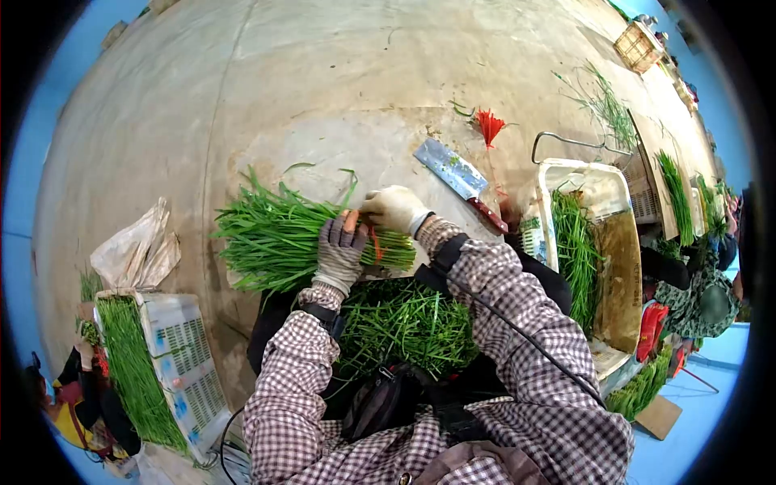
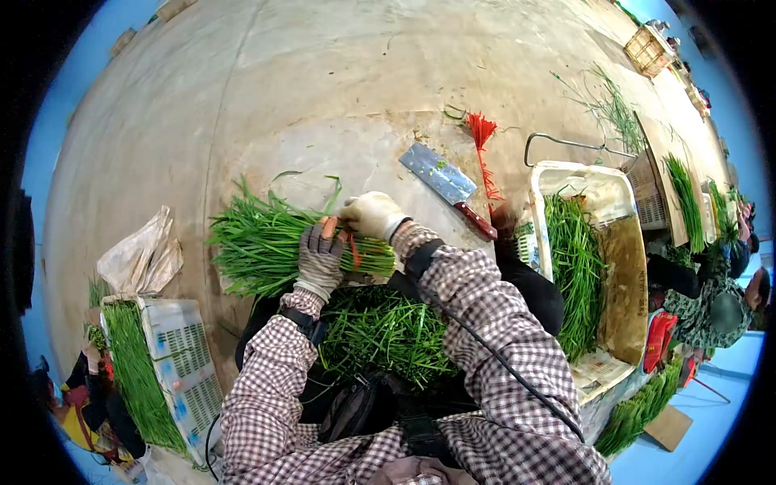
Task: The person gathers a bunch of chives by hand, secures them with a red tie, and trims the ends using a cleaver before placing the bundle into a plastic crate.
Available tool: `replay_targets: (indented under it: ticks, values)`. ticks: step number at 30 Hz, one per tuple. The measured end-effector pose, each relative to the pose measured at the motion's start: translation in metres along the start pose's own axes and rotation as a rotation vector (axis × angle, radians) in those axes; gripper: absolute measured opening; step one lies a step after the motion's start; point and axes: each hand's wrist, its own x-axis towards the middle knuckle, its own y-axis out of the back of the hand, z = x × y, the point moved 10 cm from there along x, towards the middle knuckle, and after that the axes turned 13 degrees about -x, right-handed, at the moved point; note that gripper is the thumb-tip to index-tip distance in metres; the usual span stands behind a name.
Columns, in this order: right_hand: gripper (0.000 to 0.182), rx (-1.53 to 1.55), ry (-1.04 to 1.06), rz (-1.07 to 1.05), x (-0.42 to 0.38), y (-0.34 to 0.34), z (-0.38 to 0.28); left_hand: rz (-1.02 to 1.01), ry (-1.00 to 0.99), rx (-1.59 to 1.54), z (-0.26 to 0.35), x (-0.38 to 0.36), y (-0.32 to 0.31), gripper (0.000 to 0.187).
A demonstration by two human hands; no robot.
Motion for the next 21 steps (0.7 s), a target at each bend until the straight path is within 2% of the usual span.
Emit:
replay_targets:
  ticks: [2,4,5,6,7,8,11,13,17,21]
  values:
    - [0.027,0.124,-0.011,0.105,0.012,0.009,-0.009,0.033,-0.012,-0.047,-0.002,-0.002,-0.002,0.041]
    - [0.028,0.171,-0.031,0.078,0.016,0.008,-0.003,-0.019,0.030,0.080,-0.008,0.000,-0.009,0.043]
    - [0.028,0.232,-0.090,0.041,0.012,0.008,0.009,-0.160,0.091,0.091,-0.013,0.002,-0.019,0.042]
    - [0.027,0.289,-0.144,0.002,0.008,0.009,0.021,-0.158,0.094,0.091,-0.013,0.007,-0.015,0.042]
    - [0.023,0.465,-0.220,0.105,0.001,0.009,0.042,-0.201,0.103,0.024,-0.014,0.010,-0.016,0.042]
    - [0.020,0.401,-0.233,0.144,-0.009,0.018,0.053,-0.243,0.116,-0.043,-0.015,0.011,-0.020,0.042]
    - [0.018,0.281,-0.118,0.090,-0.025,0.021,0.054,-0.278,0.112,0.017,-0.017,0.007,-0.029,0.043]
    - [0.017,0.223,0.045,0.083,-0.031,0.022,0.040,-0.255,0.080,0.049,-0.016,0.006,-0.029,0.045]
    - [0.016,0.189,0.036,0.028,-0.031,0.011,0.040,-0.292,0.100,0.062,-0.017,0.007,-0.030,0.045]
    - [0.021,0.227,-0.053,-0.125,-0.022,-0.017,0.041,-0.352,0.100,0.135,-0.019,0.008,-0.036,0.048]
